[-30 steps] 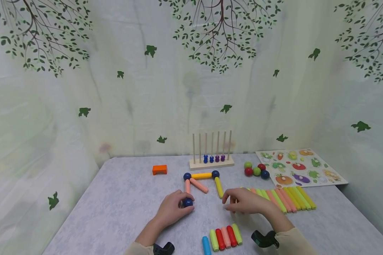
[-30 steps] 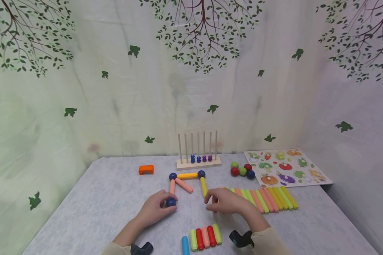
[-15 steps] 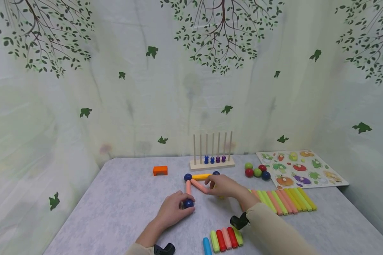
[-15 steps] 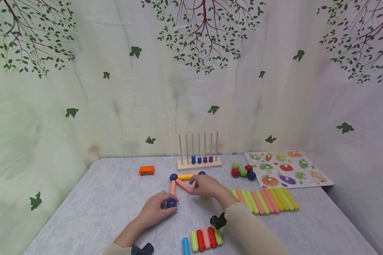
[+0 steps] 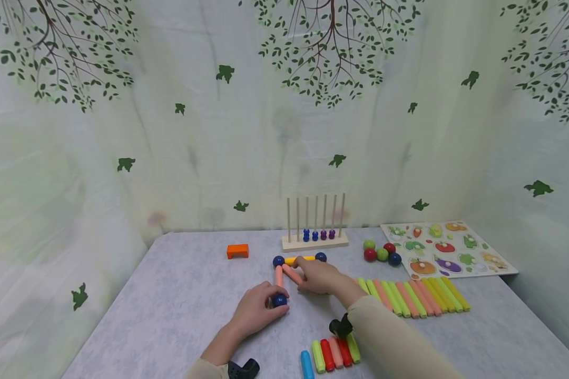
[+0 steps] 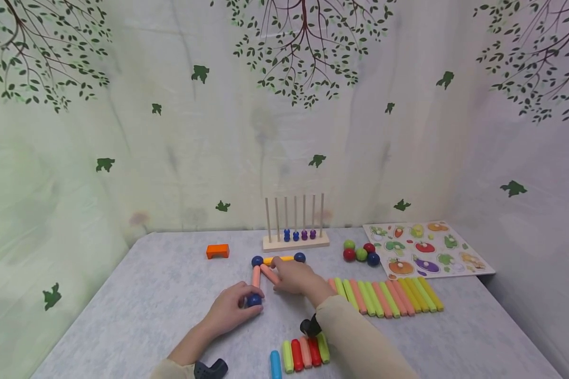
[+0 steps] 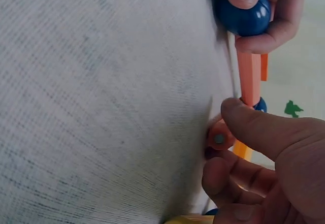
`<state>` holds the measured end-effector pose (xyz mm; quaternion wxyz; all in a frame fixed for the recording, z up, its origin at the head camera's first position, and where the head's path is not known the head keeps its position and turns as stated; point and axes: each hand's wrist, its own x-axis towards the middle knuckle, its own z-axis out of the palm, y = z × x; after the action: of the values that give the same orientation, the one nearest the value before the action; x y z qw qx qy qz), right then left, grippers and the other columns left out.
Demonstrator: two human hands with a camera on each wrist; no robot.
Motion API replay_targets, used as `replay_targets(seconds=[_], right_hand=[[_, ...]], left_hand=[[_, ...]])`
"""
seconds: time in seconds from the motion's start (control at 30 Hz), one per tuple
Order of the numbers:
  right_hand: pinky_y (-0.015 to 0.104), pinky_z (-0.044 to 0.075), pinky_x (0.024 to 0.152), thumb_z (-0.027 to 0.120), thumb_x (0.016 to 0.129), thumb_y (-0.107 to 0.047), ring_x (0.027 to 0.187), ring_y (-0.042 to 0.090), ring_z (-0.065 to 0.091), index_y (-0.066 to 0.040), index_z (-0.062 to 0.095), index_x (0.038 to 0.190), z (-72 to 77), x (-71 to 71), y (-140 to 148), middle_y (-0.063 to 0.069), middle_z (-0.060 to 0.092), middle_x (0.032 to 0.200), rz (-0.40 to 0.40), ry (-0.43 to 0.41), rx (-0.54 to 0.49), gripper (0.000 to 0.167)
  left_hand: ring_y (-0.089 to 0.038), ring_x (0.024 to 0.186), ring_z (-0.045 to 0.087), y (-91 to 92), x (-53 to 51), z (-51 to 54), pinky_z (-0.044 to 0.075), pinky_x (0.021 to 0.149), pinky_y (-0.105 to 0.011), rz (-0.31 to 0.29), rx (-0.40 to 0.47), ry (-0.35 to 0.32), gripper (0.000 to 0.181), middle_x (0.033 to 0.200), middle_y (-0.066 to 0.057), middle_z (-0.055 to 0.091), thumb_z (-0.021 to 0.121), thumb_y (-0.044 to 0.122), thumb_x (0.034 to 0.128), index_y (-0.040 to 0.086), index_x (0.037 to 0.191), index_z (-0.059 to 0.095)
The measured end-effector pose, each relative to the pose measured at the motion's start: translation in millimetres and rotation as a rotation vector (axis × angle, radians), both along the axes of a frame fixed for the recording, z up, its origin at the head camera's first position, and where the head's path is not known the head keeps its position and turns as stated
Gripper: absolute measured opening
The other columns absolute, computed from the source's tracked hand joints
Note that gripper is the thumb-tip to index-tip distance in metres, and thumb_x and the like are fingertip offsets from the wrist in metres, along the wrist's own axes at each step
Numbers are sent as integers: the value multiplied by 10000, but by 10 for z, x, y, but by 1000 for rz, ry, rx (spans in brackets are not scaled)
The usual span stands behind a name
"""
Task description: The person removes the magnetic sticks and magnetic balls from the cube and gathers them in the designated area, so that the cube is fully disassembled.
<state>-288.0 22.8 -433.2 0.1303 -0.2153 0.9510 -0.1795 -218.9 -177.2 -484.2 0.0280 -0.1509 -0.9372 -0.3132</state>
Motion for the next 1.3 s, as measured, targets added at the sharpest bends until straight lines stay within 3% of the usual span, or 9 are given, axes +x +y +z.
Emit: replay_targets(seconds=[0.13, 0.37, 0.63, 0.77, 0.87, 1.1, 1.3], right_hand=[[299, 439, 621, 691, 935, -232, 667, 164, 541, -270, 524, 1301, -5, 7, -15, -5, 557, 746, 44, 46, 33, 404], [370, 541, 748, 611, 994, -320, 750, 168, 564, -286, 551, 1295, -4, 25, -29, -21, 662, 912, 63, 107, 60, 309], [390, 542, 861, 637, 976, -345, 807, 148, 557, -264, 670, 1189, -6, 37, -63, -49, 695, 1003, 61, 66, 176, 231], [376, 528, 826, 683, 942, -315, 800, 144, 550, -256, 693, 1185, 60, 81, 27, -58, 682, 958, 63, 42, 170, 251], [347, 502, 732, 705, 920, -354, 773, 155, 548, -246, 691, 1154, 116, 116, 153, -41, 651, 900, 41, 28, 83, 258], [302, 461, 679, 660, 930, -237, 829, 168, 544, -225, 673, 1016, 153, 170, 478, -28, 627, 933, -80, 17, -321, 88], [300, 454, 699, 663, 965, -317, 850, 201, 555, -174, 695, 1096, 122, 190, 717, 36, 661, 973, -241, -32, -588, 196]], left_hand=[[-70, 687, 488, -6, -3, -6, 388, 588, -208, -11, 4, -1, 257, 849, 110, 564, 747, 437, 867, 338, 1098, 697], [-67, 682, 485, -5, -11, -14, 382, 584, -209, -16, -8, 6, 259, 844, 110, 565, 749, 442, 863, 336, 1094, 699], [-84, 702, 488, -8, -25, -38, 386, 590, -224, 6, -2, -18, 262, 847, 102, 558, 747, 457, 863, 337, 1091, 694], [-80, 694, 484, -3, -17, -39, 383, 586, -223, 7, -3, -14, 263, 840, 101, 555, 746, 456, 863, 329, 1088, 696], [-80, 693, 481, 4, -15, -35, 381, 586, -222, 9, -5, -14, 269, 834, 100, 550, 747, 457, 862, 328, 1092, 697], [-85, 696, 483, 2, -16, -10, 380, 587, -224, 14, -13, -15, 280, 837, 99, 553, 754, 448, 860, 322, 1104, 699], [-83, 698, 485, 7, -13, -10, 384, 589, -223, 8, -15, -10, 281, 840, 101, 556, 755, 447, 859, 326, 1107, 697]])
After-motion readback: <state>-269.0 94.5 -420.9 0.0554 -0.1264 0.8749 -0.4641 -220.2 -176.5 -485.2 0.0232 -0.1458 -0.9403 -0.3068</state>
